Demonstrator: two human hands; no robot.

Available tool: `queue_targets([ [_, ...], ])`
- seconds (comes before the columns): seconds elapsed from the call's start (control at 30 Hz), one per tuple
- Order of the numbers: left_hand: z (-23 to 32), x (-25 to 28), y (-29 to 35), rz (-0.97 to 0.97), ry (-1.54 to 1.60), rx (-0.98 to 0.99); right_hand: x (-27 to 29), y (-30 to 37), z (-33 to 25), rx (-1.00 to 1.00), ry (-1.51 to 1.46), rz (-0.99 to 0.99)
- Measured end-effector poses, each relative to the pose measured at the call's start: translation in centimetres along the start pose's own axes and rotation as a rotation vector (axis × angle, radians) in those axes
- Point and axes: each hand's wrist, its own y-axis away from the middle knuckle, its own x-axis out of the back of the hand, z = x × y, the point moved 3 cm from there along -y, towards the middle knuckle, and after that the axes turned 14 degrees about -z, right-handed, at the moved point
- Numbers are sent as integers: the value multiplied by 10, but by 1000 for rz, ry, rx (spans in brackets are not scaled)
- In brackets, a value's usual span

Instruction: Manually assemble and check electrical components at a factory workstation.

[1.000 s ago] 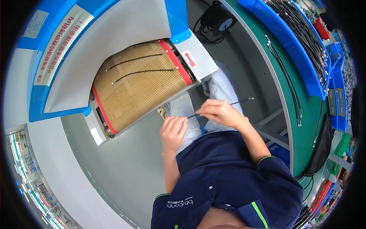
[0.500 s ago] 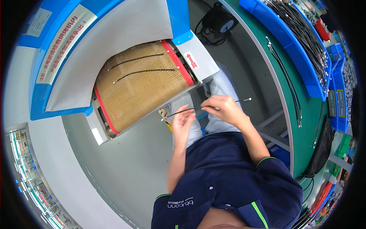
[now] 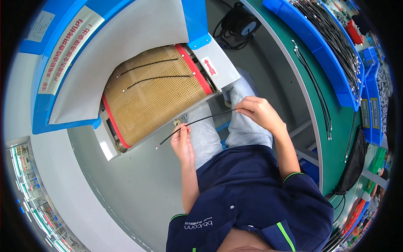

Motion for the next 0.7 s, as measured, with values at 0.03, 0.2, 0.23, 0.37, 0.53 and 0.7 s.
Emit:
queue_targets([
  [0.03,1,1,0,-1,0,0,-1,0,0,4,-15,8],
  [0.2,6,4,2,-7,-1,-26,0,-1,0,24,-73,39],
  [0.23,7,3,2,-8,0,-25,1,-1,0,62,-53,34],
  [0.37,10,5,3,9,5,-11,-1,1,0,142,-30,25],
  [0.53,12,5,6,-14,6,-16,0,1,-1,116,-100,-15],
  [0.7,12,7,6,3,11,3,-1,2,0,123,-105,-37],
])
